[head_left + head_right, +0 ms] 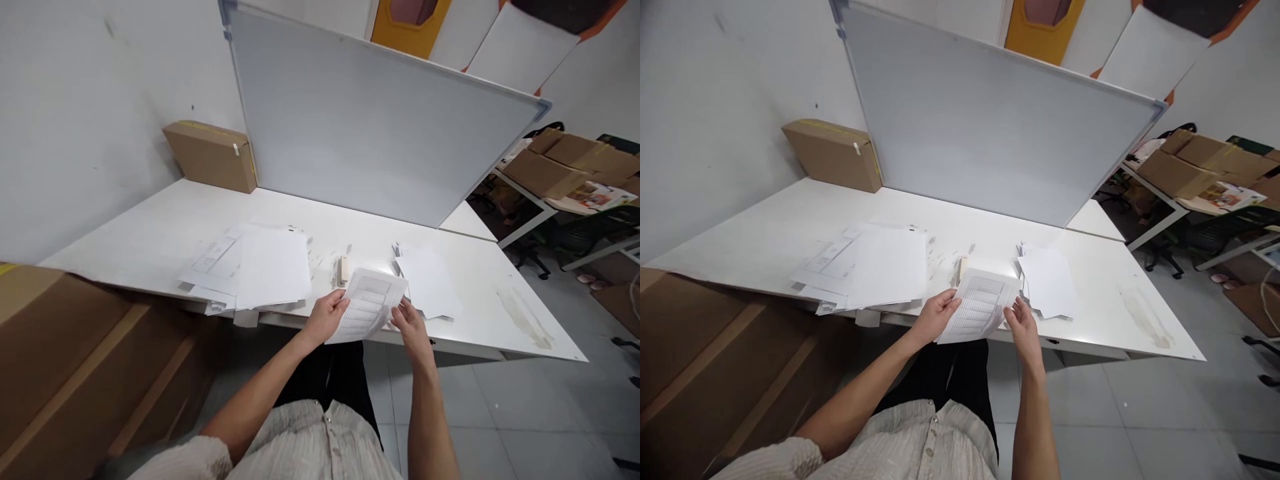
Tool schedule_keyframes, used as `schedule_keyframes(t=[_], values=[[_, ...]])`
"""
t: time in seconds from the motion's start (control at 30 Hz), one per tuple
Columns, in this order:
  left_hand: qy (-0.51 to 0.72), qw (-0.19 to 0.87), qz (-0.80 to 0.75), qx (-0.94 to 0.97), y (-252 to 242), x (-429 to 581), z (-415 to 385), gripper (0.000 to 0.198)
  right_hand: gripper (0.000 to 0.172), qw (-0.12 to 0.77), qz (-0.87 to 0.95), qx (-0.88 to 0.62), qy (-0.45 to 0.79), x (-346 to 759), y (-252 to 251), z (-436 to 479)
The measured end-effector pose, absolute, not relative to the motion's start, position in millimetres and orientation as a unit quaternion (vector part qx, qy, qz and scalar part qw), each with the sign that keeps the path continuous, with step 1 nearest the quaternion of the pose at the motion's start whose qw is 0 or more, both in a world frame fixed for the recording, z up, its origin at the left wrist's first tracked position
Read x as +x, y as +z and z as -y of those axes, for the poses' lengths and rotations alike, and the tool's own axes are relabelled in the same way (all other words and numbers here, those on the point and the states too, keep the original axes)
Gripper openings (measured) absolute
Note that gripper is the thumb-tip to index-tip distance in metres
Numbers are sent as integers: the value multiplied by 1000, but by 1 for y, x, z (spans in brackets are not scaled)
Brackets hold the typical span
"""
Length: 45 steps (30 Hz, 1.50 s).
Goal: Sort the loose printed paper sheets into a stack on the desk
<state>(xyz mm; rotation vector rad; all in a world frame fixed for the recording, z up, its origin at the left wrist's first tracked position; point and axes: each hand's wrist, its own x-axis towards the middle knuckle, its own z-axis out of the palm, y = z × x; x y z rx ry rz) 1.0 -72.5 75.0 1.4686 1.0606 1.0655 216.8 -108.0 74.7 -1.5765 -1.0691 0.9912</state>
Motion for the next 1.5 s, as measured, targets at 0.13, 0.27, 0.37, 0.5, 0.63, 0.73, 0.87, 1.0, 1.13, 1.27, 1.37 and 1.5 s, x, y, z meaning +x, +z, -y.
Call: schedule_keyframes(t=[0.13,0.27,0.37,0.5,0.63,0.73,0.87,1.0,1.13,1.27,1.37,1.5], values=[[455,451,-402,654,114,-8,64,30,42,577,444,-517,450,210,103,87],[506,427,-376,648,119,-10,53,31,28,668,445,-468,371,197,113,68],[518,435,-390,624,97,-7,47,32,25,676,441,-463,366,190,98,60],[505,429,-428,615,68,0,45,29,30,673,424,-478,373,188,72,57],[512,421,-426,616,67,4,45,28,29,661,436,-499,353,192,69,56],[521,434,-421,603,77,5,46,32,30,646,451,-519,332,195,78,58],[518,481,-421,568,85,6,52,35,34,603,465,-549,345,197,89,69],[416,578,-423,560,74,1,62,31,36,528,450,-628,352,207,84,90],[233,618,-466,589,59,-11,69,32,35,459,423,-665,411,230,71,114],[309,402,-535,676,46,-15,56,29,38,419,357,-662,509,244,63,126],[374,266,-527,716,33,-9,35,35,38,415,348,-664,516,240,62,121],[370,224,-497,752,19,-2,15,43,40,396,373,-678,494,228,60,105]])
